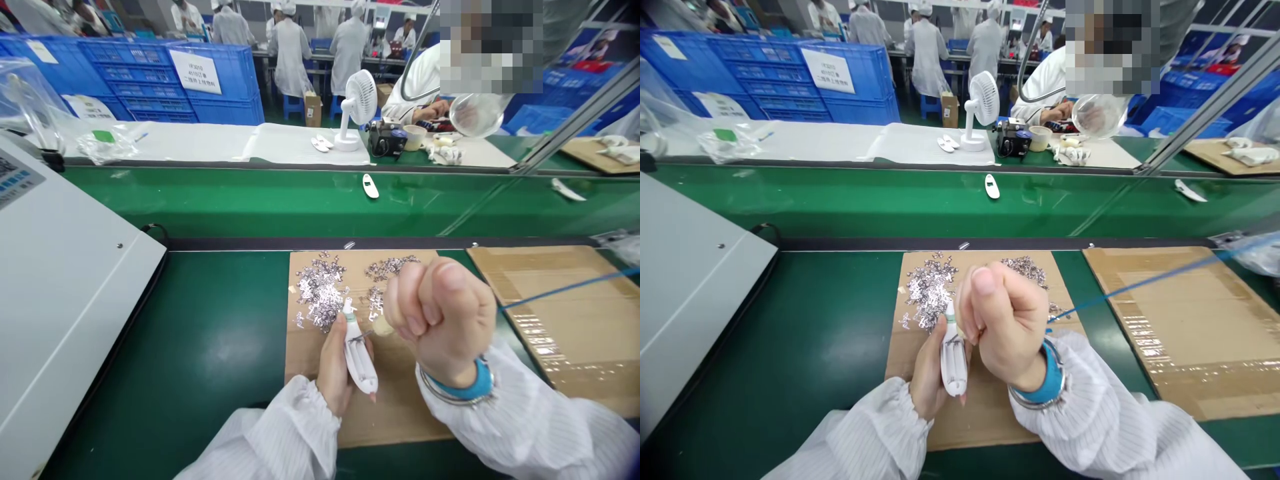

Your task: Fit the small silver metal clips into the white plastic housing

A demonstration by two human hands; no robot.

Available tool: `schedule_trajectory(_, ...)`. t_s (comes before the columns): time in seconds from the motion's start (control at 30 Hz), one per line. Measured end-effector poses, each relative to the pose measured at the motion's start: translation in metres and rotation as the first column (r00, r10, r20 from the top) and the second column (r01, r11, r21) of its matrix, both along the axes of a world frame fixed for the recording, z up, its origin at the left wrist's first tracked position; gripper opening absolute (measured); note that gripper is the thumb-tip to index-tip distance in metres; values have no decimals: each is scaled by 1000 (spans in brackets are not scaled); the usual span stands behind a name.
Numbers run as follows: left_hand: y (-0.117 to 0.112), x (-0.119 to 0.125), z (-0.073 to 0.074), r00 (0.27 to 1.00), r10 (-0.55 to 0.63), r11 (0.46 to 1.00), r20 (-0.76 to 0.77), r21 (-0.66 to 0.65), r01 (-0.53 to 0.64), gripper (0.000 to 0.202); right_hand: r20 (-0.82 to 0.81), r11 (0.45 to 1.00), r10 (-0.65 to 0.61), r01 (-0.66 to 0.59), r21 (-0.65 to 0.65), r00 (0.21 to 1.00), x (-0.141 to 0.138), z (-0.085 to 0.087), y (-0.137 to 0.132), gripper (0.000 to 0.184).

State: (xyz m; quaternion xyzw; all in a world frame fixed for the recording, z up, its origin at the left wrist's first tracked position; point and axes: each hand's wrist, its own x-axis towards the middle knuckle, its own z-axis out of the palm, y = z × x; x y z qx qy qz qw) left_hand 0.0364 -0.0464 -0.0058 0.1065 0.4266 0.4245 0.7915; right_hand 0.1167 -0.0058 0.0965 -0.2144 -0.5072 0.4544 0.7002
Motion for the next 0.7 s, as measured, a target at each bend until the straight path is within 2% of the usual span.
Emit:
schedule_trajectory(0.3,-1,2,9,999,29,997,-46,66,-25,47,104,993,-12,0,116,995,-2,-10,-12,40)
schedule_trajectory(0.5,-4,2,3,996,-10,997,-89,76,17,52,41,998,-27,25,56,999,2,-5,-7,42)
schedule_trajectory(0.7,-2,0,7,998,-21,996,-59,86,26,44,19,997,-70,70,17,997,11,-1,-7,41)
